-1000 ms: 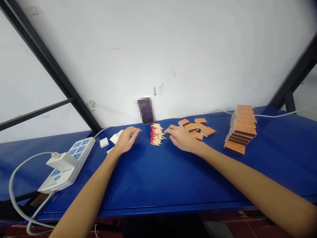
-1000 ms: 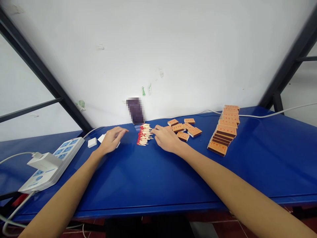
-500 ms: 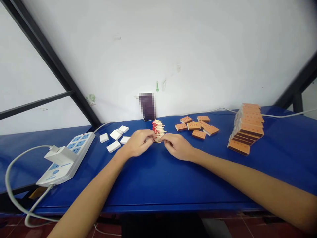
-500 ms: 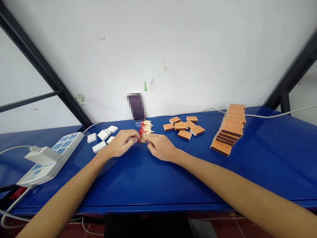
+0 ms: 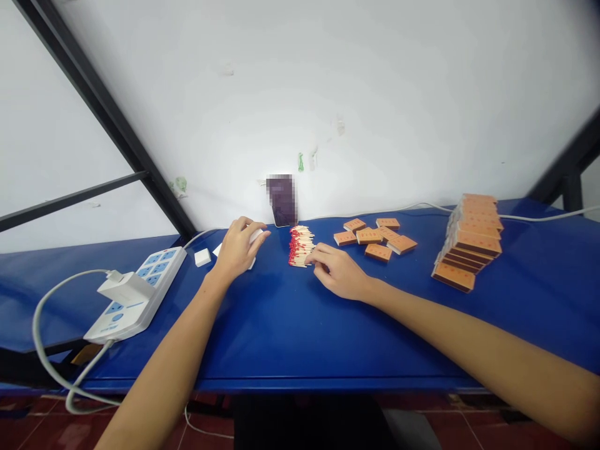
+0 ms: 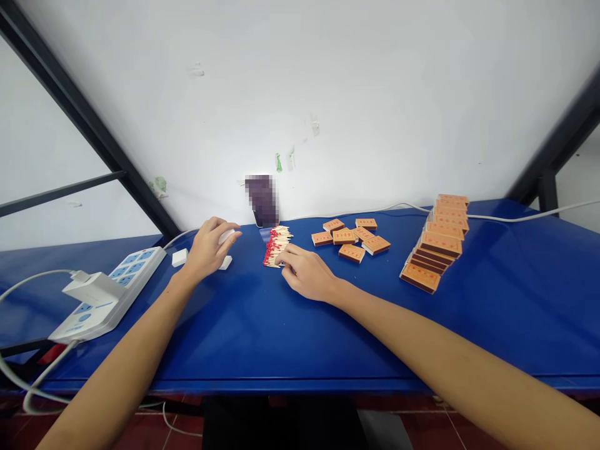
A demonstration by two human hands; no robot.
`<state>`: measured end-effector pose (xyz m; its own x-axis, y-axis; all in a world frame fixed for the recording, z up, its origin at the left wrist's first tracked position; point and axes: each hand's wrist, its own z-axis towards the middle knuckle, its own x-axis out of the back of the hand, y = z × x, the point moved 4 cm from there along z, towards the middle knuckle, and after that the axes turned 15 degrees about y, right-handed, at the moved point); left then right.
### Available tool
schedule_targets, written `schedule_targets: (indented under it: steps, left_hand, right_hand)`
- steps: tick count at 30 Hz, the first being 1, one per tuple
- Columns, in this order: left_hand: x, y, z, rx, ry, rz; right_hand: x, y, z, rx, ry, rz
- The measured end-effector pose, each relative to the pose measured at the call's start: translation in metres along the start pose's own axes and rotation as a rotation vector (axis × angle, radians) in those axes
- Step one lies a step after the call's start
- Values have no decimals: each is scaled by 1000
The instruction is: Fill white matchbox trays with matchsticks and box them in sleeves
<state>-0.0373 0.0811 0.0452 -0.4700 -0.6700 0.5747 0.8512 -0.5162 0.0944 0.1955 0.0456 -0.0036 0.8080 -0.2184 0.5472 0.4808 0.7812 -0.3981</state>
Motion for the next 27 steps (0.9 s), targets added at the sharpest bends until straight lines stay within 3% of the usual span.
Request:
schedule_targets:
  steps: [5, 11, 13, 16, 19, 21, 24, 27]
  left_hand:
    - [-8, -15, -6, 115, -19, 23]
    - [-4, -28, -8, 136, 21, 150]
    - [1, -17, -2, 129, 62, 66]
    - [4, 16, 4, 164, 73, -304]
    - [-6, 51, 0, 315, -51, -742]
    - [-15, 65, -7, 403, -146, -895]
    - [-24, 69, -14, 485, -201, -978]
    - [-26, 56, -13, 482, -118, -881]
  right_hand:
    - [-1, 2, -1, 18, -7, 21]
    - [0, 2, -1, 25, -3, 42]
    - [3, 0, 0, -14, 38, 79]
    - [8, -1, 1, -203, 140, 199]
    - [9, -1, 0, -336, 149, 338]
    - [9, -1, 0, -346, 142, 344]
    - [10, 1, -1, -354, 109, 258]
    - [11, -3, -1, -274, 16, 148]
